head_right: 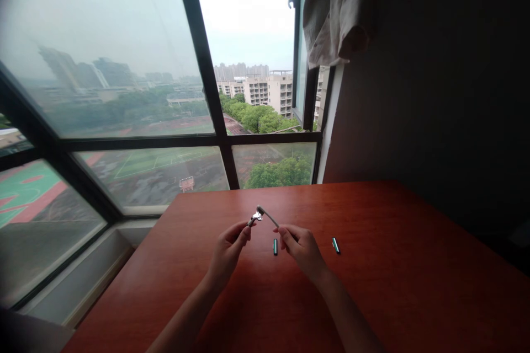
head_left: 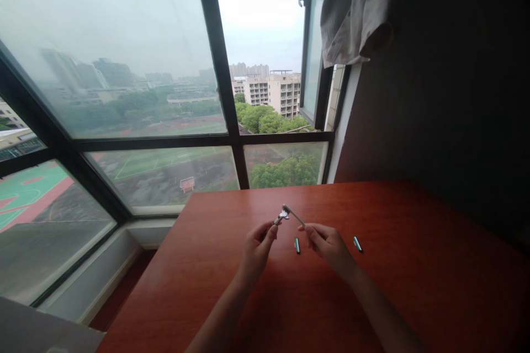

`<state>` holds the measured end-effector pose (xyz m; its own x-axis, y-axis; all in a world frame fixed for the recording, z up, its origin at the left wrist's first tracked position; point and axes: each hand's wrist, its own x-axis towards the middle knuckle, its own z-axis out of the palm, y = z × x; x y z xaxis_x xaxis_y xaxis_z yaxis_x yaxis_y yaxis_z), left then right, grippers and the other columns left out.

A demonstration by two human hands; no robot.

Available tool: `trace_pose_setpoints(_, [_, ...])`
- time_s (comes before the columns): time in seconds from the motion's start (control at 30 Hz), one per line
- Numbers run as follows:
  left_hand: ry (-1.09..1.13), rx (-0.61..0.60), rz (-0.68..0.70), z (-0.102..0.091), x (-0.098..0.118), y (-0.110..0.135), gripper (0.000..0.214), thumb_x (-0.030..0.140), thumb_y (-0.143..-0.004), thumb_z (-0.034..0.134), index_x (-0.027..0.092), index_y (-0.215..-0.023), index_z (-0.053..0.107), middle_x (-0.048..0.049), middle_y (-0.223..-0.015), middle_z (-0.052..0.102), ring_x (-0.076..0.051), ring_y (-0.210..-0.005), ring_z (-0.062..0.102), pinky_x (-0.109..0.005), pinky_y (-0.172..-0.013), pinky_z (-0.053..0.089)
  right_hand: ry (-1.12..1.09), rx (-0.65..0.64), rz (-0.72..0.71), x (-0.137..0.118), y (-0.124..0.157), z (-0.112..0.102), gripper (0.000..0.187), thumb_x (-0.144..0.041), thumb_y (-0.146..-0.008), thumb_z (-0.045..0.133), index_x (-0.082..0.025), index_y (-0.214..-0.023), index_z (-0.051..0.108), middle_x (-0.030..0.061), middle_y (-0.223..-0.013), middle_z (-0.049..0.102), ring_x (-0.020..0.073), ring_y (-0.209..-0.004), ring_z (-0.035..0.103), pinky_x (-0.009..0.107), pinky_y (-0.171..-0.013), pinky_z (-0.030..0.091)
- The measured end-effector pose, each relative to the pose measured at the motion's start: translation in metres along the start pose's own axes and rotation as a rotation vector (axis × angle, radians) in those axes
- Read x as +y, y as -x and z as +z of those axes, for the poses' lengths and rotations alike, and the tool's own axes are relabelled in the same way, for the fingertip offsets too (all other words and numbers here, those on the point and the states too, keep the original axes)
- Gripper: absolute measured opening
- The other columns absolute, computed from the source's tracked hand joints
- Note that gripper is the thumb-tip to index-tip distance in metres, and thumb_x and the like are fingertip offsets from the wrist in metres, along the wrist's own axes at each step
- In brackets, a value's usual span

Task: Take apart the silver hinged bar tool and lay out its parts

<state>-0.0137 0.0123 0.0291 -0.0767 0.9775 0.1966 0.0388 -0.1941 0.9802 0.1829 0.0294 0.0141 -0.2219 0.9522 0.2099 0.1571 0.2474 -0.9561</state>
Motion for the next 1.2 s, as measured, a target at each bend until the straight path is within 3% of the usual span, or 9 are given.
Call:
trace_pose_setpoints(0.27, [-0.174,0.051,0.179,-0.0022,-0.0018,0.0012,0.025,0.036,-0.080,0.063,0.017,-0.092,0.073,-0.0055,-0.078,0.063,-0.017,-0.069,0.053,-0.024,-0.062,0.040,-0.087,-0.073,0.056,-0.0035,0.0023,0.0018,0.047,-0.055,-0.087,0.046,-0.013,-0.088,0.067,-0.0016,-0.054,0.051,0.0075,-0.042,0.037,0.020,-0.038,0.025])
trace_pose_setpoints(0.47, [-0.169,0.129,0.167,-0.0064,-0.0011,-0.0004,0.025,0.035,-0.079,0.064,0.018,-0.094,0.072,-0.0069,-0.087,0.067,-0.021,-0.080,0.058,-0.025,-0.069,0.043,-0.050,-0.075,0.037,-0.0046,0.0022,0.0006,0.048,-0.055,-0.087,0.046,-0.013,-0.087,0.068,-0.0018,-0.053,0.051,0.0079,-0.042,0.038,0.020,-0.039,0.026])
trace_pose_setpoints(0.9, [-0.324,0.014,0.211,-0.0022,-0.0041,0.0026,0.027,0.036,-0.086,0.053,0.013,-0.086,0.068,-0.0010,-0.066,0.056,-0.013,-0.061,0.048,-0.021,-0.056,0.036,-0.024,-0.046,0.038,0.0011,0.0020,0.0007,0.046,-0.052,-0.089,0.045,-0.012,-0.090,0.067,-0.0021,-0.054,0.050,0.0080,-0.043,0.039,0.020,-0.040,0.026])
trace_pose_setpoints(1.2, [-0.347,0.075,0.230,-0.0068,-0.0044,0.0002,0.028,0.036,-0.086,0.054,0.013,-0.093,0.068,-0.0035,-0.073,0.060,-0.015,-0.065,0.052,-0.021,-0.058,0.039,-0.018,-0.081,0.036,-0.0034,0.0025,-0.0010,0.046,-0.051,-0.089,0.044,-0.012,-0.087,0.066,-0.0047,-0.051,0.040,0.0080,-0.043,0.034,0.021,-0.040,0.024])
